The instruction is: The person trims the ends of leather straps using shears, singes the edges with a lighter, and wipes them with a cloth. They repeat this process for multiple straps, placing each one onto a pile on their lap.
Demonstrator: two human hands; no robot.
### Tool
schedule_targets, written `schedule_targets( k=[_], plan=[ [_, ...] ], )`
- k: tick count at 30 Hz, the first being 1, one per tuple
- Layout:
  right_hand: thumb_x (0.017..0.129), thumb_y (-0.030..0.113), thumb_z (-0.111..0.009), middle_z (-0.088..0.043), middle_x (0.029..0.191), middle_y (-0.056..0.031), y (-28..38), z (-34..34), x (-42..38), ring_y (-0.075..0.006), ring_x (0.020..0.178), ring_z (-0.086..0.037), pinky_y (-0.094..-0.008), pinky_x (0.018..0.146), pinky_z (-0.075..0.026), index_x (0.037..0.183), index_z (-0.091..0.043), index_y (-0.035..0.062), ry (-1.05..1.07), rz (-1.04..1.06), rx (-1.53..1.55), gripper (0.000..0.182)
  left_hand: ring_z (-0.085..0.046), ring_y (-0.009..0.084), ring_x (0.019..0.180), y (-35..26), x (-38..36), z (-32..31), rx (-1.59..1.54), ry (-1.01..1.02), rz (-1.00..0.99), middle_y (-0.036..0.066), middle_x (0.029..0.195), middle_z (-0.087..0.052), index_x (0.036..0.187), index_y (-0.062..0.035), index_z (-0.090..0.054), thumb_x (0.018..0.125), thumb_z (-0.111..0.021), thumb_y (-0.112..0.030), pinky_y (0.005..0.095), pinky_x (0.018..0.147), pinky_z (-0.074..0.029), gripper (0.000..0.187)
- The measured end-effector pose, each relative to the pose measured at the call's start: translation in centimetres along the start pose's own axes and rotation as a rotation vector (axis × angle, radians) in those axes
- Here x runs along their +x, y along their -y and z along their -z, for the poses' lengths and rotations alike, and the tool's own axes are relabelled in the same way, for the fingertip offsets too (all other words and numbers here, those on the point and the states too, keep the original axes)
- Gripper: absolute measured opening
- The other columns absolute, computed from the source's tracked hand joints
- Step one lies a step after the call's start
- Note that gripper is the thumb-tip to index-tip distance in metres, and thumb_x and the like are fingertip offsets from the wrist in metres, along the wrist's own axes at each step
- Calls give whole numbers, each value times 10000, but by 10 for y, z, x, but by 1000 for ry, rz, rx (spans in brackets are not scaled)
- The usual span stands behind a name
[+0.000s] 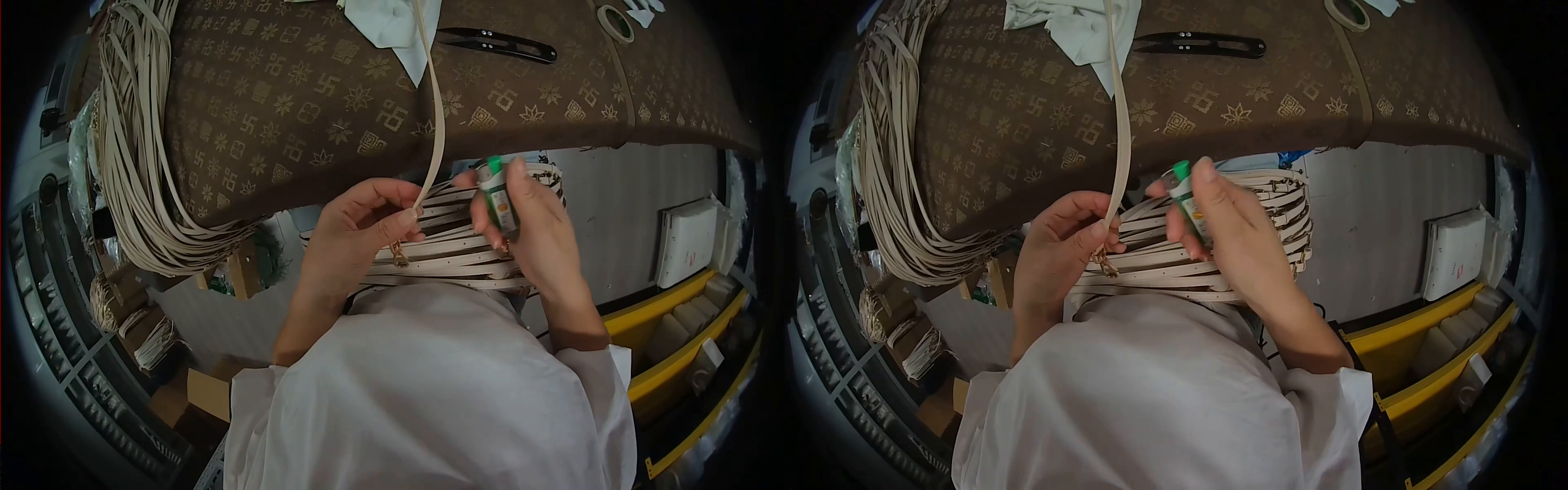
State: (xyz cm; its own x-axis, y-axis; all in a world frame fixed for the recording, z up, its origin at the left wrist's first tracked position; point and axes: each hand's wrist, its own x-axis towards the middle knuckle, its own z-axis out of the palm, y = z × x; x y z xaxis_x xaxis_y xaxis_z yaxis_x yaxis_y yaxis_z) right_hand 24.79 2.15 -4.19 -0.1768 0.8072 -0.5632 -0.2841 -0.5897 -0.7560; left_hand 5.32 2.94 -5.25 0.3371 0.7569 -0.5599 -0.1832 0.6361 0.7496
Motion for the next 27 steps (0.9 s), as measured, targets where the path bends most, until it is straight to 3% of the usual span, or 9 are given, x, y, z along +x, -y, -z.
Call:
schedule_targets(
  k=[1, 3, 4, 6, 10, 14, 19, 25, 27],
  plan=[
    [935, 382, -273, -498, 622, -17, 3, 4, 2, -50, 486, -380, -175, 453, -315, 987, -557, -34, 1, 8, -7, 506, -557, 116, 758, 1, 0, 0, -25, 5, -6, 57, 862, -577, 1009, 16, -535, 822, -554, -54, 221, 691, -449, 200],
    [894, 323, -442, -493, 656, -22, 11, 14, 9, -109, 546, -442, -209, 505, -363, 1015, -574, 16, -315, 462, -400, 355, -557, 117, 747, -1, -1, -2, -53, 19, -27, 55, 851, -574, 1013, 17, -534, 838, -536, -73, 217, 671, -445, 196],
    [894, 323, -442, -493, 656, -22, 19, 23, 16, -109, 546, -442, -209, 505, -363, 1015, -574, 16, -315, 473, -407, 355, -542, 104, 719, -4, -3, -2, -67, 8, -41, 47, 836, -565, 1021, 18, -532, 856, -511, -97, 209, 634, -430, 202],
    [840, 221, -535, -537, 748, -58, 38, 49, 37, -182, 651, -503, -258, 587, -407, 1029, -597, 66, -735, 895, -1158, 252, -527, 90, 691, -10, -6, -4, -83, -8, -68, 38, 821, -556, 1028, 19, -529, 873, -485, -120, 201, 596, -415, 213],
    [767, 154, -609, -570, 876, -77, 58, 70, 70, -251, 825, -513, -354, 709, -403, 958, -629, 81, -1046, 1118, -1661, 206, -434, 52, 586, -16, -14, -1, -109, -116, -215, 5, 694, -507, 984, 23, -557, 887, -454, -135, 186, 516, -342, 212],
    [696, 79, -645, -556, 857, -91, 65, 32, 79, -270, 802, -504, -343, 688, -408, 875, -620, 47, -578, 1291, -1342, 184, -398, 44, 551, -15, -14, 9, -118, -181, -307, -12, 615, -472, 918, 29, -590, 889, -450, -132, 174, 499, -311, 215],
    [715, 47, -614, -522, 783, -115, 57, 15, 78, -288, 758, -489, -366, 658, -398, 861, -588, 1, -413, 1062, -1392, 155, -407, 45, 565, -23, -27, 9, -20, -206, -354, 1, 673, -482, 965, 51, -579, 882, -441, -86, 178, 509, -332, 211],
    [803, 34, -529, -510, 751, -119, 50, 5, 53, -276, 702, -499, -336, 624, -411, 849, -543, -13, -536, 985, -1329, 67, -441, 57, 606, -25, -42, 7, 49, -113, -387, 27, 802, -483, 1027, 59, -550, 872, -423, -23, 185, 550, -384, 217],
    [831, 60, -514, -501, 717, -118, 45, -14, 32, -245, 647, -497, -331, 584, -410, 890, -544, -10, -409, 737, -514, 96, -454, 59, 620, -27, -45, 6, 50, -79, -399, 32, 820, -481, 1037, 58, -545, 869, -425, -14, 185, 560, -395, 219]
  ],
)
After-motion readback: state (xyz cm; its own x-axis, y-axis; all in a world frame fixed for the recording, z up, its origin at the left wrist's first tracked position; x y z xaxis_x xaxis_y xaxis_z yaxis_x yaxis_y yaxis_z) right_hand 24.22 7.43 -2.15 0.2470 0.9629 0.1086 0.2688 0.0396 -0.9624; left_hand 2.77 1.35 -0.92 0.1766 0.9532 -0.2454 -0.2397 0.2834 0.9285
